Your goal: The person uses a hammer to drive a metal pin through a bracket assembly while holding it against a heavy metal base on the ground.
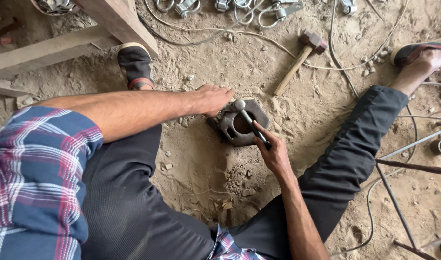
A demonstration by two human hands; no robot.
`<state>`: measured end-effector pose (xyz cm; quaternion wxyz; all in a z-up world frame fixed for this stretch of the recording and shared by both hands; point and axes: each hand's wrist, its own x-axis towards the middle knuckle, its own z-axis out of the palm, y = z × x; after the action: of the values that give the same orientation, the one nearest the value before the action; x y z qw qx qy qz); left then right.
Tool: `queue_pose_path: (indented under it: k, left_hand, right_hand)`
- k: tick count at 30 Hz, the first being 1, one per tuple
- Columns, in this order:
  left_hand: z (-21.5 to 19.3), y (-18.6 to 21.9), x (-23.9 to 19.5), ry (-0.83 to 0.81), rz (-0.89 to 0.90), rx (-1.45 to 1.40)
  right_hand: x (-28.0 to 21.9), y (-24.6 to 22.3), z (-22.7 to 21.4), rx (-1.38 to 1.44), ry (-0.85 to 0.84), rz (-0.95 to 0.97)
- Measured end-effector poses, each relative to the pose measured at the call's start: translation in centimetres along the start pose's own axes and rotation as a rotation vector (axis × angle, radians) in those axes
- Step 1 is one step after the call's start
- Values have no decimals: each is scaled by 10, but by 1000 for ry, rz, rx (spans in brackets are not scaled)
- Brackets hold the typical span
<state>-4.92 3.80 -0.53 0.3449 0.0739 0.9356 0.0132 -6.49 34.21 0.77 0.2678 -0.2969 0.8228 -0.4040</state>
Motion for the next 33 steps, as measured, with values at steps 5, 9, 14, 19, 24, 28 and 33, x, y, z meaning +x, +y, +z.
queue_pose_path:
  k: [5, 9, 14, 19, 24, 28, 33]
  left_hand:
    - [19, -6, 4, 8, -19, -9]
    - [31, -17, -18, -185, -99, -136]
    - [40, -23, -30, -157, -104, -166]
    - [47, -23, -18, -93, -95, -190]
    - [53, -37, -4, -131, -107, -227]
    - [57, -40, 19, -204, -124, -322]
    - [40, -46, 32, -306, -188, -549]
  right_hand:
    - [1, -5, -3, -8, -11, 15]
    - [0, -9, -6, 17, -27, 30]
    - [1, -10, -7, 15, -69, 103]
    - [1, -5, -5, -7, -69, 65]
    - [3, 4, -2, -38, -85, 81]
    - [2, 8, 0, -25, -72, 61]
    - [1, 8, 0, 2, -56, 39]
